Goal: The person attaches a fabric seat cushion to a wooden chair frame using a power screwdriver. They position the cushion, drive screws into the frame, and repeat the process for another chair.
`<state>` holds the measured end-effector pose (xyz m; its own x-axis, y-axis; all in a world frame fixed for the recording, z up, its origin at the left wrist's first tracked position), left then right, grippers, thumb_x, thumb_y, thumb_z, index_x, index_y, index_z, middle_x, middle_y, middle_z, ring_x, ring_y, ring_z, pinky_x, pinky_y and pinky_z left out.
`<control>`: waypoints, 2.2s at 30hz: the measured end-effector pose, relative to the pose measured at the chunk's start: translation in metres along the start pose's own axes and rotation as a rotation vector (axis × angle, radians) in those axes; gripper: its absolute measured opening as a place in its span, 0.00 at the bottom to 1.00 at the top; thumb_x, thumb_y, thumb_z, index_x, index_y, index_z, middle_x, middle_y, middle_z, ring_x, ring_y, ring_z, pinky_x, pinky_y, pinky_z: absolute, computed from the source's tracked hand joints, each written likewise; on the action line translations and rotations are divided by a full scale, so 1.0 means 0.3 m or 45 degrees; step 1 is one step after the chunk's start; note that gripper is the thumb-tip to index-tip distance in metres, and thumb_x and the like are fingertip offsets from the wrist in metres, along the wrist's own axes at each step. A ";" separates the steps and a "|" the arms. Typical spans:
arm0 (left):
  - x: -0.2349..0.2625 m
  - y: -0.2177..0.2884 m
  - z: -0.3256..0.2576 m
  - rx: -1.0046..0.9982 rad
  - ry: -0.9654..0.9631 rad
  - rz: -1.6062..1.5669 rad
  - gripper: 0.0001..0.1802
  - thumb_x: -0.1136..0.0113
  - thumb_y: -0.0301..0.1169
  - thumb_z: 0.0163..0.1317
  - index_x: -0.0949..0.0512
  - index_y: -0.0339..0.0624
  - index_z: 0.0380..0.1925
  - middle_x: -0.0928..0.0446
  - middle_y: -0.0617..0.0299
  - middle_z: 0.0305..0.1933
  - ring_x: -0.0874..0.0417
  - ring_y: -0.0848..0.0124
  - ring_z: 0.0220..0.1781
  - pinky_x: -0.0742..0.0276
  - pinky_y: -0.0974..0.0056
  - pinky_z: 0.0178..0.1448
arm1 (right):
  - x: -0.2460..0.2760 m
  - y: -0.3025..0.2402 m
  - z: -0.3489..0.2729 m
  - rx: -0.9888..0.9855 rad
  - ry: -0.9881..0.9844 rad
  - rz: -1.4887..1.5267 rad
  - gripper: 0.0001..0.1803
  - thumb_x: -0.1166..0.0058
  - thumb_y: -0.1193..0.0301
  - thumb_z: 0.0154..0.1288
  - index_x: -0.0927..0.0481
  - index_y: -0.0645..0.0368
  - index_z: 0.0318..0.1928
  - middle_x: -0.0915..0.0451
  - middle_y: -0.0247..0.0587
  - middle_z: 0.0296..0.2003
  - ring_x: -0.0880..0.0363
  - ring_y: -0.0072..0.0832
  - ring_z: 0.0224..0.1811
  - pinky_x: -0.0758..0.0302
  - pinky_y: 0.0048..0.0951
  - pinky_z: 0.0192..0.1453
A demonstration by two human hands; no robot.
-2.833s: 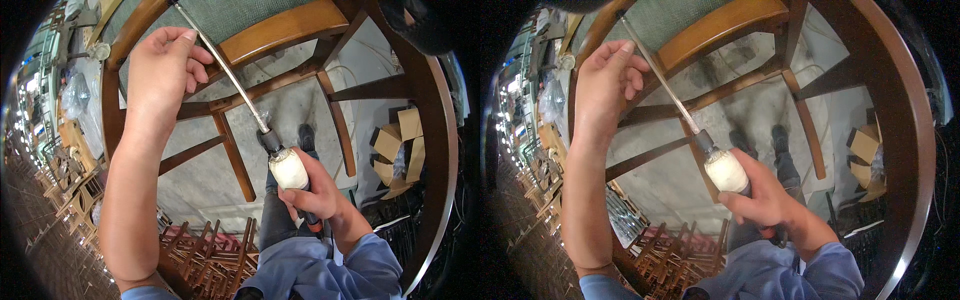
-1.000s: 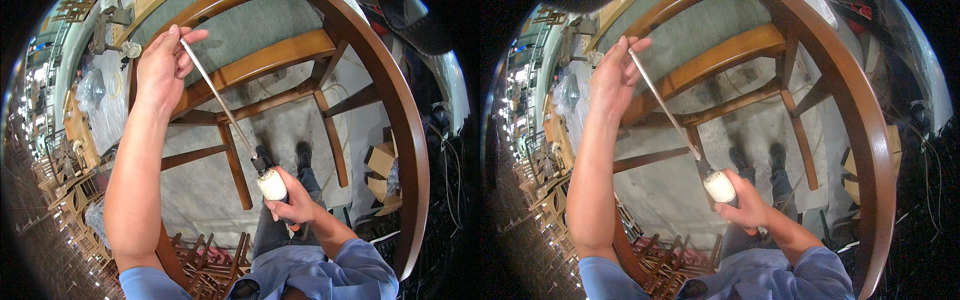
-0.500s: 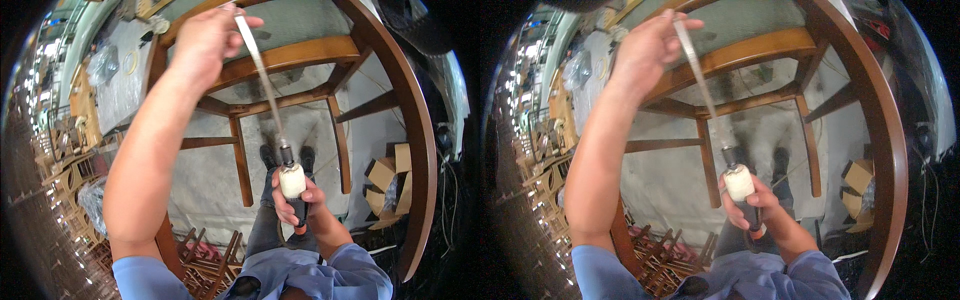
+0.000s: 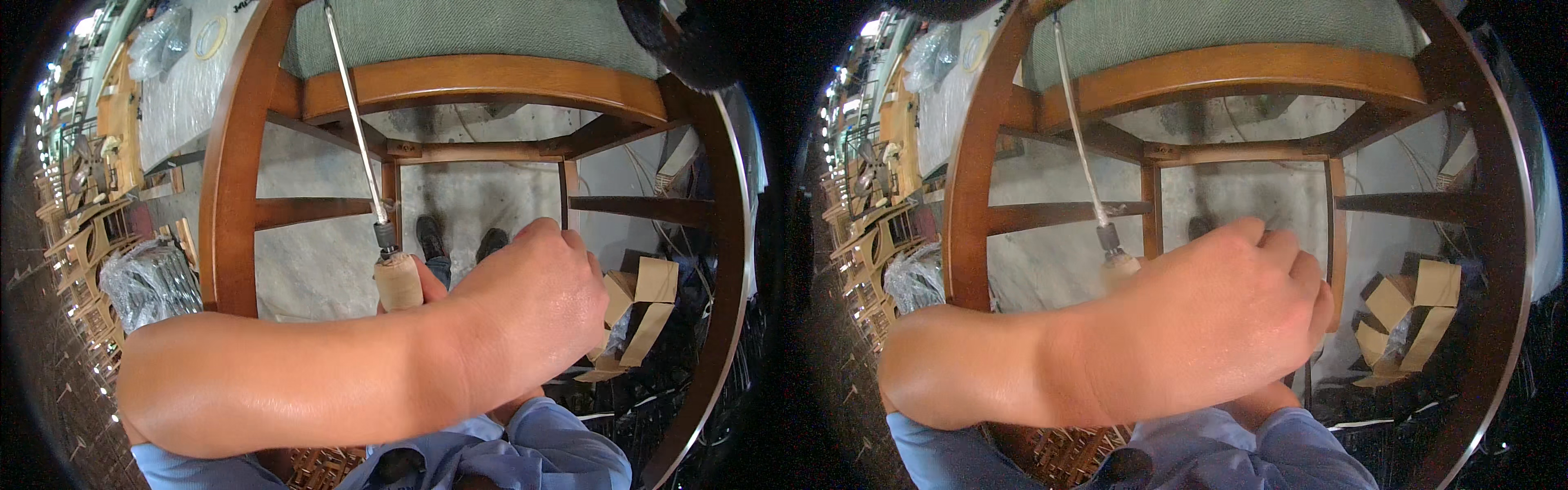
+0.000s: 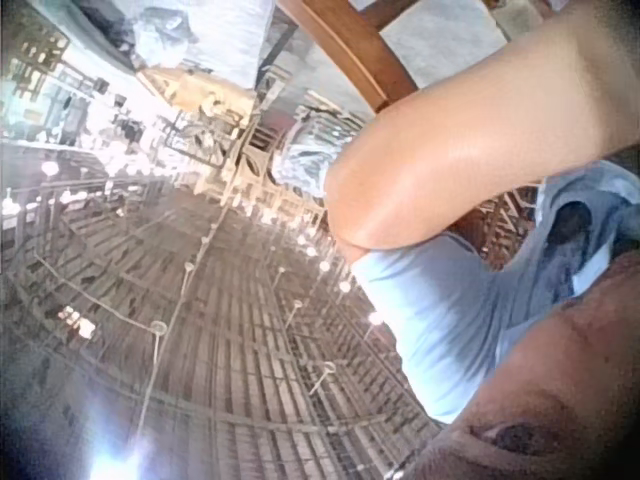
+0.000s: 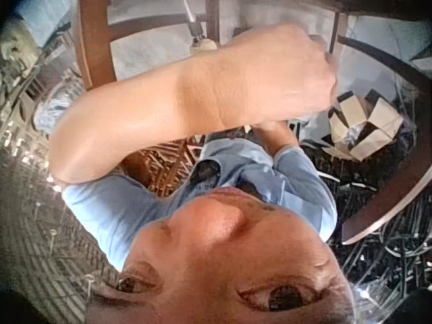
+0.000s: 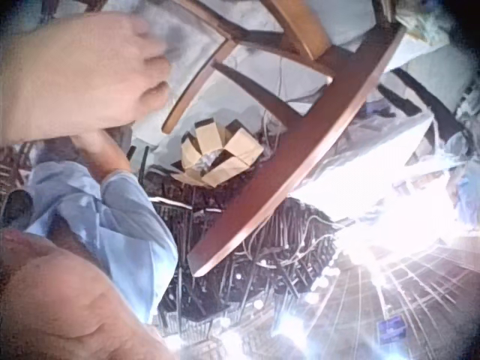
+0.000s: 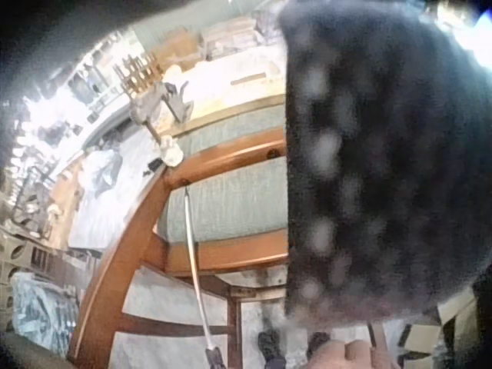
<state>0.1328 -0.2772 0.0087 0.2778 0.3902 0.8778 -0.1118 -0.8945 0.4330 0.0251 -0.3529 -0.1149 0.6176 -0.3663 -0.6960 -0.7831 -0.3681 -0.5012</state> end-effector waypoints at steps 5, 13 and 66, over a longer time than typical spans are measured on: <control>0.083 0.016 -0.062 0.067 -0.009 0.189 0.12 0.39 0.35 0.54 0.15 0.39 0.32 0.21 0.62 0.32 0.21 0.68 0.38 0.31 0.65 0.39 | -0.054 0.038 0.020 -0.011 0.107 -0.087 0.31 0.42 0.72 0.62 0.37 0.63 0.64 0.24 0.45 0.32 0.20 0.31 0.32 0.21 0.32 0.28; 0.101 -0.027 -0.070 0.068 -0.053 0.160 0.11 0.39 0.33 0.54 0.14 0.38 0.30 0.21 0.62 0.32 0.22 0.69 0.38 0.33 0.65 0.38 | -0.036 0.025 0.057 -0.054 0.154 -0.125 0.31 0.45 0.78 0.61 0.36 0.61 0.65 0.24 0.44 0.34 0.21 0.29 0.35 0.21 0.32 0.30; -0.006 -0.026 -0.045 0.086 0.011 -0.149 0.14 0.39 0.32 0.56 0.20 0.36 0.41 0.19 0.56 0.37 0.16 0.60 0.44 0.21 0.58 0.45 | 0.015 0.130 0.169 0.092 -0.048 -0.136 0.21 0.39 0.71 0.68 0.28 0.59 0.58 0.19 0.37 0.36 0.19 0.24 0.34 0.22 0.31 0.36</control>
<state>0.1201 -0.2678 0.0064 0.2768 0.4944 0.8240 -0.0142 -0.8553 0.5179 -0.0063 -0.3254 -0.1636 0.6959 -0.2951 -0.6547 -0.7169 -0.3402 -0.6086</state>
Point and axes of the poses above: each hand's wrist, its own z-axis towards the middle knuckle, its own x-axis out of the back of the hand, y = z × x, the point moved 5 cm from there along z, towards the middle knuckle
